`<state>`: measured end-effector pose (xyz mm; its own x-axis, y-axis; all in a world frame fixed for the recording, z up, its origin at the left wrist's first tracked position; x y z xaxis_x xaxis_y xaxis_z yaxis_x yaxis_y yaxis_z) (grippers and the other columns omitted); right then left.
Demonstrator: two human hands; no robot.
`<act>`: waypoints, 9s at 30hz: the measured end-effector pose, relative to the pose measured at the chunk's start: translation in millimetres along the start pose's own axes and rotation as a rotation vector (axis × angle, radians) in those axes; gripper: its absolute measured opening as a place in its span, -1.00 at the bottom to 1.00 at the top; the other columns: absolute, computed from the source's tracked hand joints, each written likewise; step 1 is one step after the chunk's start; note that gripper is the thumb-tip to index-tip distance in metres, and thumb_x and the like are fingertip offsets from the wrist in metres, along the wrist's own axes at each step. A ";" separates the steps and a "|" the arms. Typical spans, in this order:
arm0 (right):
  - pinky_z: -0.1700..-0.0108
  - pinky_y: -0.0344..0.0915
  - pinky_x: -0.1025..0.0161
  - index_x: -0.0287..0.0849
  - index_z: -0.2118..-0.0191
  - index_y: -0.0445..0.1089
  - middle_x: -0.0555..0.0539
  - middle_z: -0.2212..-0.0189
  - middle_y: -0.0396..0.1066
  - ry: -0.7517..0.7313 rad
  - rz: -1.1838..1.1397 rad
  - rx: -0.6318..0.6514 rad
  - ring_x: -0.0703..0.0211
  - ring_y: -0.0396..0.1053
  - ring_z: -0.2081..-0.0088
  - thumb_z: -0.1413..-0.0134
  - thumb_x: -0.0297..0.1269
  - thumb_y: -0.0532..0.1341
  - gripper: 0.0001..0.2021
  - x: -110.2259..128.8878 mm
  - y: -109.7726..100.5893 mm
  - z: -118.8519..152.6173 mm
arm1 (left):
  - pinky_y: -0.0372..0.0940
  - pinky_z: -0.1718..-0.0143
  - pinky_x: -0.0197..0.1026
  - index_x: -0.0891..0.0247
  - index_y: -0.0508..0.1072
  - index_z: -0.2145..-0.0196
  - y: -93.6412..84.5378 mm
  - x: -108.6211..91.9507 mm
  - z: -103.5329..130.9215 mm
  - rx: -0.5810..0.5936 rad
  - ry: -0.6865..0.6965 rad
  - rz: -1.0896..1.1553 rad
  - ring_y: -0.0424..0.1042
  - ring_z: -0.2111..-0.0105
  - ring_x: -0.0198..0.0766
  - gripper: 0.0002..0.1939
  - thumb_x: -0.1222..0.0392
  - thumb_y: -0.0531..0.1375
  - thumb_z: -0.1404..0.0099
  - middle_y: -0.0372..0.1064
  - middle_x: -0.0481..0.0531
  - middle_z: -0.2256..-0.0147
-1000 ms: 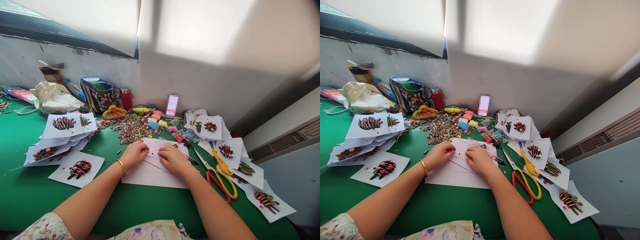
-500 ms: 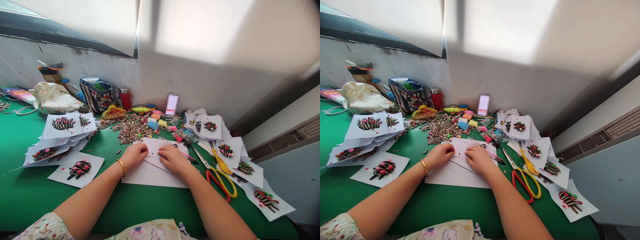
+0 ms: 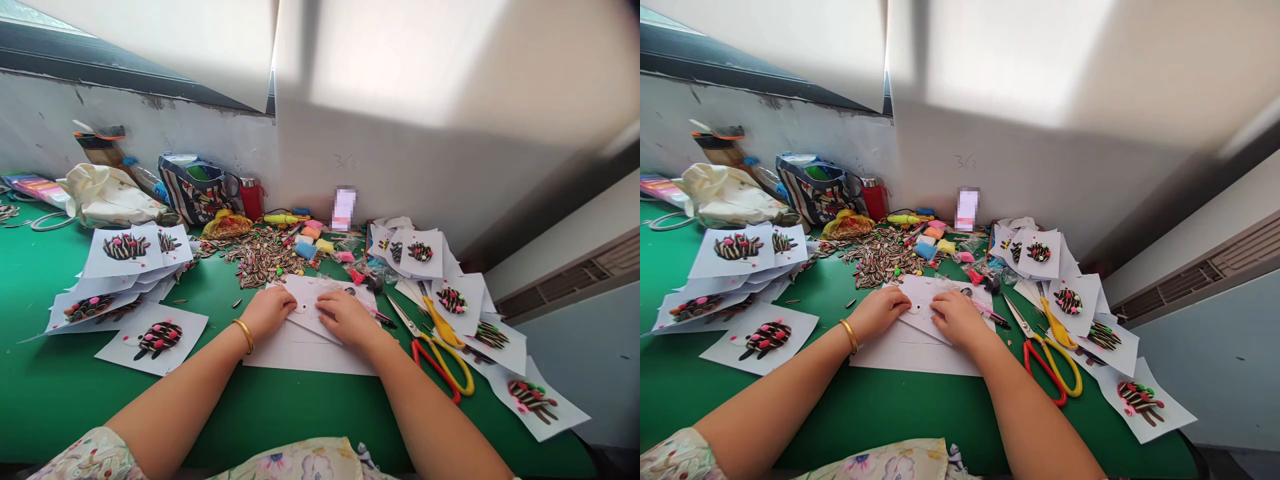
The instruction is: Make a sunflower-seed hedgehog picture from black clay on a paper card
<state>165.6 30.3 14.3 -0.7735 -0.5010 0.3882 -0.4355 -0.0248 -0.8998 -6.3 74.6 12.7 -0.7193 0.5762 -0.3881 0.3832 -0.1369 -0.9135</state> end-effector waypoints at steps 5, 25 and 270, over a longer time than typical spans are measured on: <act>-0.15 0.21 0.04 -0.09 0.00 0.48 -0.09 -0.04 0.44 0.011 0.004 0.010 0.02 0.30 -0.07 -0.17 -0.31 0.22 -0.72 0.3 -0.6 0.1 | 0.28 0.14 -0.18 0.17 0.61 0.25 -2.6 -0.3 1.0 0.036 -0.002 0.012 0.45 0.20 -0.17 -0.72 0.23 0.08 -0.32 0.52 0.05 0.23; -0.15 0.21 0.03 -0.08 -0.01 0.47 -0.10 -0.04 0.43 0.011 -0.004 0.016 0.02 0.30 -0.08 -0.17 -0.32 0.21 -0.71 0.9 -0.9 0.7 | 0.29 0.10 -0.17 0.13 0.60 0.14 -7.3 -2.7 4.6 0.071 -0.001 0.000 0.46 0.16 -0.15 -0.63 0.32 0.04 -0.27 0.52 0.05 0.17; -0.11 0.26 -0.07 -0.04 -0.12 0.33 -0.18 -0.05 0.36 -0.188 -0.200 -0.441 -0.08 0.28 -0.08 -0.11 -0.08 0.30 -0.54 67.3 -40.6 9.4 | 0.22 0.28 -0.24 0.31 0.52 0.35 9.9 -42.7 21.8 0.117 -0.211 1.503 0.28 0.39 -0.31 -0.74 0.03 0.33 -0.17 0.35 -0.02 0.42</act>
<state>135.5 -10.5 75.1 -0.5774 -0.6712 0.4649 -0.7501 0.2112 -0.6267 15.6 31.0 17.6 0.2129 -0.2720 -0.9385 0.7730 -0.5406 0.3320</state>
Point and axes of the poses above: each hand's wrist, its own z-axis away from the middle knuckle, its own y-axis out of the palm, x = y × z, the point moved 6 cm from there along -z, towards the middle knuckle
